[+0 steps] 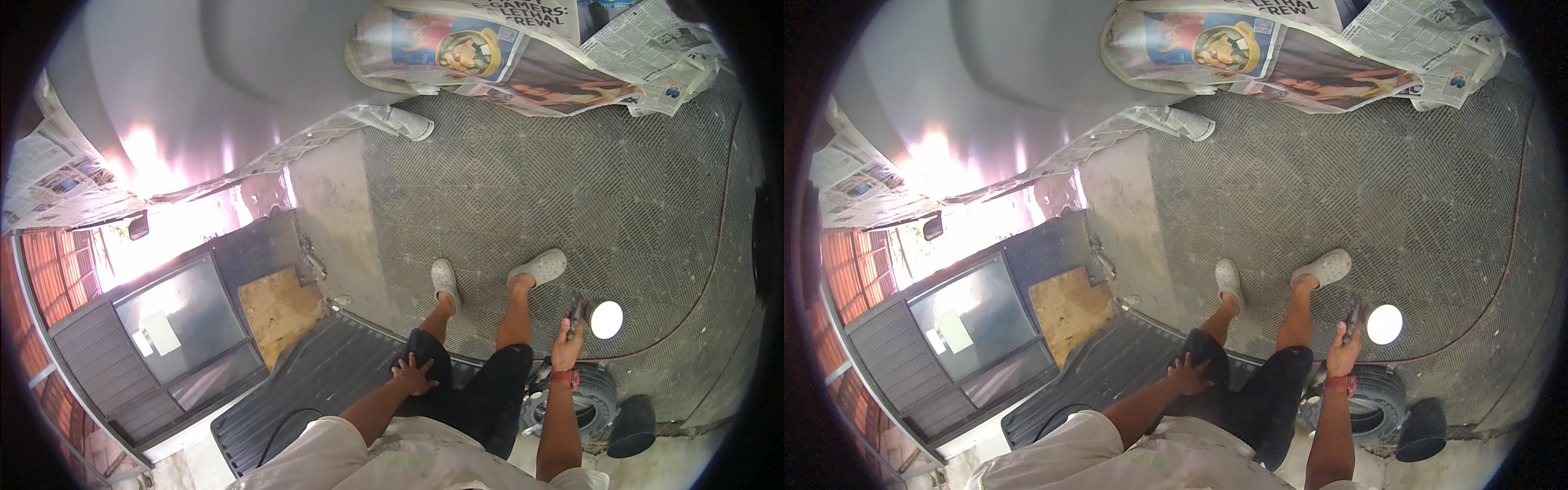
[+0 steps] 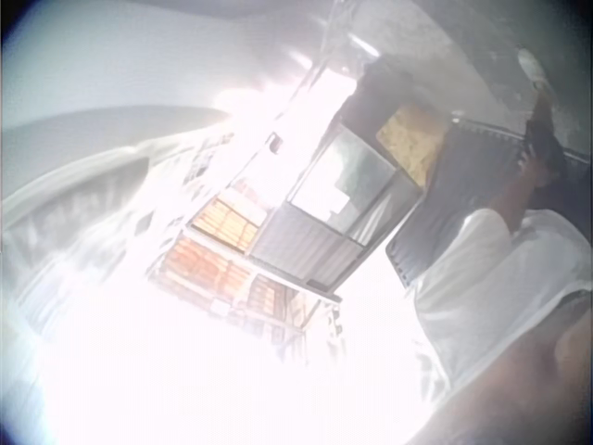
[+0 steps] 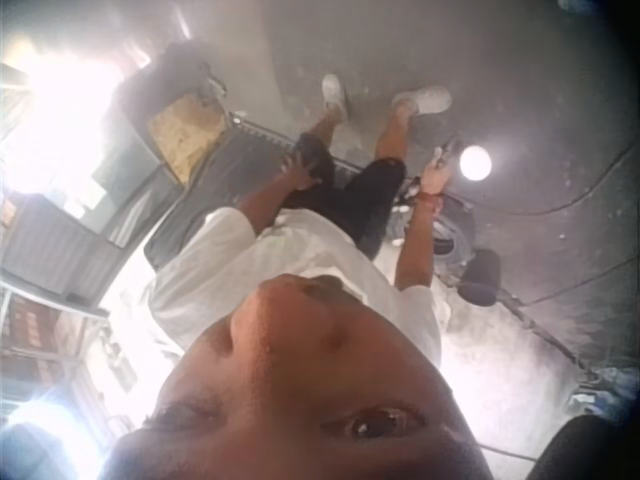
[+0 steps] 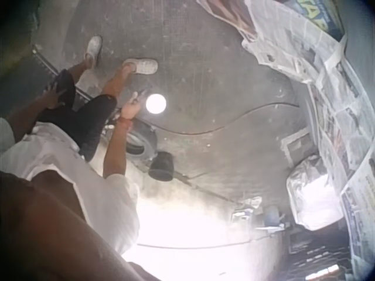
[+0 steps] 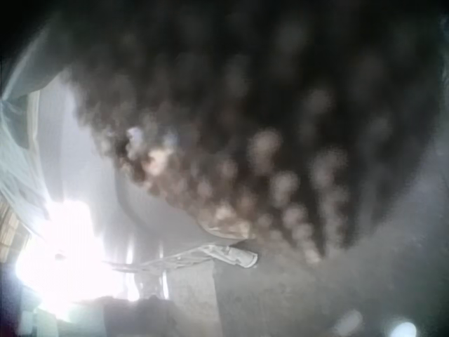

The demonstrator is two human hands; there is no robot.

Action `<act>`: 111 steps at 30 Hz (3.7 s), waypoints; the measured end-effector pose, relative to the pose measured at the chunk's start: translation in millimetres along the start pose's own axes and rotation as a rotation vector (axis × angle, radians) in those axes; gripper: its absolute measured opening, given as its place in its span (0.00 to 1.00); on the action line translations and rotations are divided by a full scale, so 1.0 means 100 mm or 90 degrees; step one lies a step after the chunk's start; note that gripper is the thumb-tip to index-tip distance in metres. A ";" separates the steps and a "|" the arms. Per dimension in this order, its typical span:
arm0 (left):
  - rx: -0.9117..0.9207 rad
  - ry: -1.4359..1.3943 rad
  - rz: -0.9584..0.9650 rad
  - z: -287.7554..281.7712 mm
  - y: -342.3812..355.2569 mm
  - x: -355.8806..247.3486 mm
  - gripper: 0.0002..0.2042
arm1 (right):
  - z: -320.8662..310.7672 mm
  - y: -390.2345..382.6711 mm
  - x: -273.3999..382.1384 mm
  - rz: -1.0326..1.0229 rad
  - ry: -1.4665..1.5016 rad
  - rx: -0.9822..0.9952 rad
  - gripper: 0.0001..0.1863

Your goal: The person uses a spray gun to apply white paint to a large curved car part, likely a bumper, in a workshop. The person moves around the part to cover different areas and then walks away from the work area.

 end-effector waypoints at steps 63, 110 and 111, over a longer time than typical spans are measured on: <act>-0.410 -0.697 0.678 -0.57 1.28 3.51 0.24 | 5.09 -2.58 2.29 -0.422 -0.236 0.170 0.34; -0.357 -1.018 0.844 -2.58 2.94 8.95 0.17 | 11.02 -4.03 5.52 -0.492 0.114 0.315 0.32; -0.352 -1.085 0.849 -2.57 2.97 9.04 0.18 | 11.18 -4.05 5.59 -0.487 0.116 0.341 0.32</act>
Point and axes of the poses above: each hand's wrist, its own y-axis towards the middle knuckle, its own z-axis out of the palm, x = y × z, the point moved 5 cm from there along y, towards the middle knuckle, and after that the axes turned 4 degrees about -z, right-handed, at the moved point
